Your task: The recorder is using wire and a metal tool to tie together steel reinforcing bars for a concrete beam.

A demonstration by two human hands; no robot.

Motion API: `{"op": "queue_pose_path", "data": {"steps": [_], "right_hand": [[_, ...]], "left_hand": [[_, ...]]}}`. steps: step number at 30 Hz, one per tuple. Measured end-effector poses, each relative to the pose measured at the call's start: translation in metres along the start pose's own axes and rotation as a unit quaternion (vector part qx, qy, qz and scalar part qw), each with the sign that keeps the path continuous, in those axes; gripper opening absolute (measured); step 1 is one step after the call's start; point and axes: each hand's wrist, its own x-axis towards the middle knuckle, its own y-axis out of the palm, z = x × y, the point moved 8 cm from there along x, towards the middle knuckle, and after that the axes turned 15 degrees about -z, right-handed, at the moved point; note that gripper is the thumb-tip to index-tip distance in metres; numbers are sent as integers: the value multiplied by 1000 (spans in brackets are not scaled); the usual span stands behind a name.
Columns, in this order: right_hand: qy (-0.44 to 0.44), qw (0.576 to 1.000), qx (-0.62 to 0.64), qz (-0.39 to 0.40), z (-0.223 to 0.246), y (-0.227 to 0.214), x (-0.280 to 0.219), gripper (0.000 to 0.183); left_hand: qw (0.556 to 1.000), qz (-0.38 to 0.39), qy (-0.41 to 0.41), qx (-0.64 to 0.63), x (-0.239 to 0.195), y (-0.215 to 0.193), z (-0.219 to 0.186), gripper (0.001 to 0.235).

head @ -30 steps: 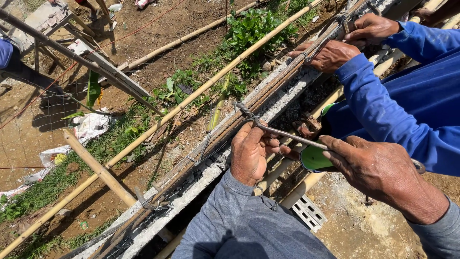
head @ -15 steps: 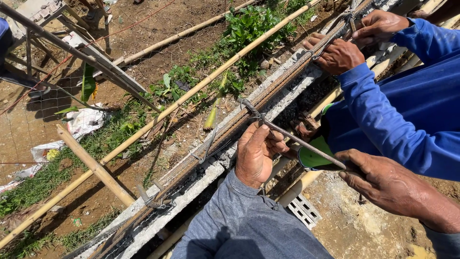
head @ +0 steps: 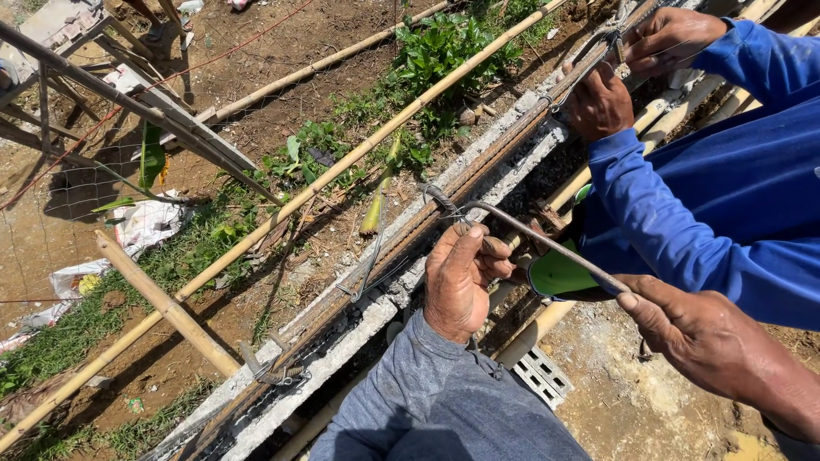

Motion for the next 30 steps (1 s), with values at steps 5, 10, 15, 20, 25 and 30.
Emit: {"op": "queue_pose_path", "data": {"steps": [5,10,15,20,25,30], "right_hand": [[84,977,153,123,-14,20,3,46],[152,961,159,169,-16,28,-7,43],[62,985,97,128,-10,13,2,45],[137,961,163,177,5,10,-1,43],[263,872,337,237,0,35,-12,46],[290,821,422,252,18,36,-18,49]], "left_hand": [[1000,-12,-5,-4,-5,0,1,21],[999,15,-24,-26,-2,7,3,20],[999,31,-4,-21,0,7,5,19],[1000,16,4,-9,0,2,5,19],[992,92,-39,-83,-3,15,8,24],[996,62,-40,-47,9,0,15,24]]}}
